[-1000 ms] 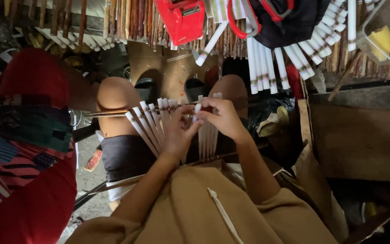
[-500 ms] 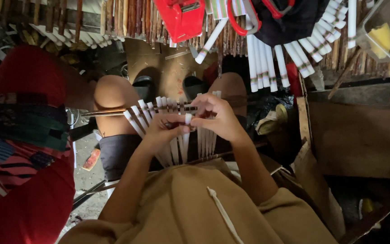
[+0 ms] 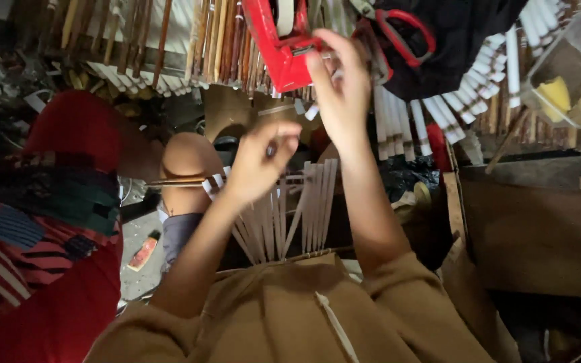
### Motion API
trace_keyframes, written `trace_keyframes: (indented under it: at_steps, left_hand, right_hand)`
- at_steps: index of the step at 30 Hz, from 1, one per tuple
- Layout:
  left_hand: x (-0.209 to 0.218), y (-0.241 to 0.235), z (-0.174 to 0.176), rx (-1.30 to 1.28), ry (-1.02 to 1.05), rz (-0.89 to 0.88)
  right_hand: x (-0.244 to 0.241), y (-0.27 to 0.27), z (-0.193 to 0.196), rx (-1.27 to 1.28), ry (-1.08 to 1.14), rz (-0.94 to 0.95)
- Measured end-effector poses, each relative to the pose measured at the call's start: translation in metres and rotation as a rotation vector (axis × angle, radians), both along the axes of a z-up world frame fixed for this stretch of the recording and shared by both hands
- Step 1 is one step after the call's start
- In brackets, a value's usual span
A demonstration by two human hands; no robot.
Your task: The person sits on the floor and repeatedly wraps white paper around individual bamboo sticks using a red tape dispenser. They handle each stick one at a time, apply the tape, and place the finished sticks into a nearby pile.
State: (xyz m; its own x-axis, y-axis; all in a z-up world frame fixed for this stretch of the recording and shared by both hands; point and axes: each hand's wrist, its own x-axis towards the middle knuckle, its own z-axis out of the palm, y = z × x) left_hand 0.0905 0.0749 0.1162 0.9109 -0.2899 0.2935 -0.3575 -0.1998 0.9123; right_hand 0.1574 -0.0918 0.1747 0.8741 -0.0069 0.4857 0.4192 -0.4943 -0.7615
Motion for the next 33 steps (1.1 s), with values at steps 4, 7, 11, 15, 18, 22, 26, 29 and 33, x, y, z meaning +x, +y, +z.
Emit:
trace_keyframes:
  at_steps: [4, 7, 11, 15, 18, 22, 26, 29, 33]
  left_hand:
    - [0.040, -0.002, 0.031, -0.124, 0.085, -0.025]
    - [0.050, 0.000, 0.030, -0.076, 0.061, 0.005]
    - [0.051, 0.000, 0.026, -0.141, -0.009, -0.033]
    - [0.054, 0.000, 0.023, -0.154, -0.025, -0.025]
    - [0.056, 0.000, 0.015, -0.166, -0.030, -0.019]
    - [0.055, -0.003, 0.017, -0.173, -0.025, 0.010]
    - [0.055, -0.001, 0.024, -0.162, -0.028, 0.006]
    - [0.051, 0.000, 0.022, -0.171, -0.029, 0.032]
    - [0.053, -0.002, 0.018, -0.195, -0.024, 0.048]
  right_hand:
    - [0.060, 0.014, -0.018, -0.031, -0.152, -0.015]
    - [0.067, 0.022, -0.010, -0.076, -0.161, -0.061]
    - [0.031, 0.017, 0.011, -0.084, -0.354, -0.015]
    - [0.022, -0.005, -0.034, -0.142, -0.248, -0.071]
    - [0.020, -0.003, -0.003, -0.121, -0.353, -0.061]
    - [0.042, 0.012, 0.013, -0.027, -0.167, 0.112]
    - [0.058, 0.017, 0.010, -0.155, -0.163, -0.011]
    - [0.020, 0.016, 0.012, 0.018, -0.135, 0.115]
    - [0.008, -0.006, -0.027, -0.036, -0.204, 0.060]
